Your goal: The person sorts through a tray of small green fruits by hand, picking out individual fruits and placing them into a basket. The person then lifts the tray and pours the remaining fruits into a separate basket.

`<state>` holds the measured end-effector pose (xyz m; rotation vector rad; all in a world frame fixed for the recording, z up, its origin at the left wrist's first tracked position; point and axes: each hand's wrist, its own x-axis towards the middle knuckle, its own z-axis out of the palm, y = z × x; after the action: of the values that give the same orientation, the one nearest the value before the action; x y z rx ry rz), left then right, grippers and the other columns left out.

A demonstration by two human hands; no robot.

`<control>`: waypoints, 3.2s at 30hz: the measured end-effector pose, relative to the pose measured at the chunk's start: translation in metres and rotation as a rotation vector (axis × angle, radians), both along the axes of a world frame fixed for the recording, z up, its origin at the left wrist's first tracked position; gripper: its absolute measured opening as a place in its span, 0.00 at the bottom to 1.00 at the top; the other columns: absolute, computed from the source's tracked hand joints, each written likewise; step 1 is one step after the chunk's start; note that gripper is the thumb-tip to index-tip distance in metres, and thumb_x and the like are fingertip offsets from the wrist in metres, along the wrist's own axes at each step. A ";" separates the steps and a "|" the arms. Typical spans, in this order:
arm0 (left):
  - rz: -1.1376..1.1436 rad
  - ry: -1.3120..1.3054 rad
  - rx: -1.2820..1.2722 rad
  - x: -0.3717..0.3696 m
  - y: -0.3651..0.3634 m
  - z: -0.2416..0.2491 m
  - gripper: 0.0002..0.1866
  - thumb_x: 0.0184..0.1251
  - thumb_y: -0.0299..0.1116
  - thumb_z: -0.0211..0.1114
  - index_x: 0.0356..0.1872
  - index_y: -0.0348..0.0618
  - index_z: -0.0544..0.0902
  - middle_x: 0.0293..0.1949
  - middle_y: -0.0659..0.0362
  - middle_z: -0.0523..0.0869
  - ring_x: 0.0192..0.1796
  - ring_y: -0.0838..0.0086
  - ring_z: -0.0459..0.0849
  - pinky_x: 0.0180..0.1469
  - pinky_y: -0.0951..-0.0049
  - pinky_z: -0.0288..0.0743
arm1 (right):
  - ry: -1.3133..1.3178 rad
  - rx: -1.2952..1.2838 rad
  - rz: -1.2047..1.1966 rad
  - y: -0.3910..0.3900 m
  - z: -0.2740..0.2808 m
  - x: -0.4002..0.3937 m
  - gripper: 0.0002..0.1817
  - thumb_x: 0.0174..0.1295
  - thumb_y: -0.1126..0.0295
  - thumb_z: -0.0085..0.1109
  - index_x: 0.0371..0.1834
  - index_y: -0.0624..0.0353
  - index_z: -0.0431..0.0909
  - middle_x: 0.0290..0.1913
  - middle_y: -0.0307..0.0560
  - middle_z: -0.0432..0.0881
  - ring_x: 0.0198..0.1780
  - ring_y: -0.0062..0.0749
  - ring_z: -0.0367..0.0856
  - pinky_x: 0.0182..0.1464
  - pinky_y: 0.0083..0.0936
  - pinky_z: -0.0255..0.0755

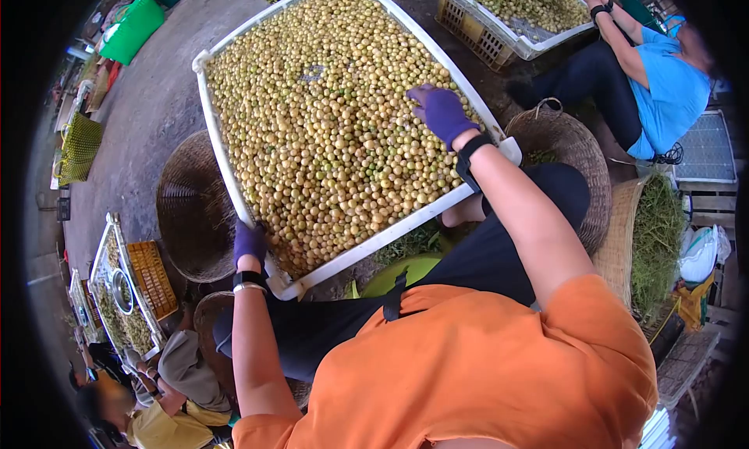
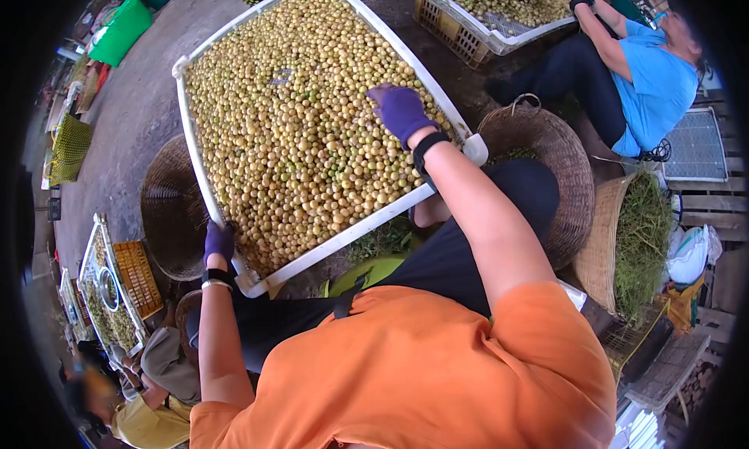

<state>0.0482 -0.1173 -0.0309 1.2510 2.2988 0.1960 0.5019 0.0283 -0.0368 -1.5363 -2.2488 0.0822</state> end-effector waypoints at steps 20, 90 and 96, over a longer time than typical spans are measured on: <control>-0.649 0.026 0.118 0.093 0.077 0.068 0.28 0.65 0.48 0.60 0.60 0.39 0.75 0.53 0.47 0.82 0.54 0.58 0.82 0.56 0.63 0.74 | 0.997 -0.465 -0.372 0.030 0.099 0.078 0.11 0.62 0.73 0.56 0.45 0.67 0.76 0.25 0.41 0.77 0.22 0.20 0.76 0.22 0.17 0.71; 0.112 -1.098 0.232 0.228 0.067 0.011 0.05 0.59 0.29 0.68 0.28 0.41 0.82 0.22 0.64 0.82 0.23 0.84 0.78 0.26 0.84 0.70 | -0.172 0.022 -0.365 0.056 0.030 0.097 0.11 0.61 0.58 0.55 0.41 0.49 0.81 0.36 0.48 0.83 0.39 0.46 0.83 0.42 0.41 0.75; -0.057 -0.879 0.311 0.219 0.076 -0.001 0.04 0.60 0.31 0.68 0.30 0.43 0.83 0.22 0.66 0.81 0.25 0.86 0.75 0.29 0.83 0.69 | -0.343 0.010 -0.523 0.071 0.017 0.105 0.12 0.59 0.59 0.57 0.43 0.47 0.82 0.42 0.46 0.81 0.44 0.43 0.82 0.45 0.39 0.74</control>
<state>0.2670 -0.0417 -0.0319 1.0608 1.4962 0.9105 0.6067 0.0996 -0.0201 -2.2152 -1.9886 -0.3680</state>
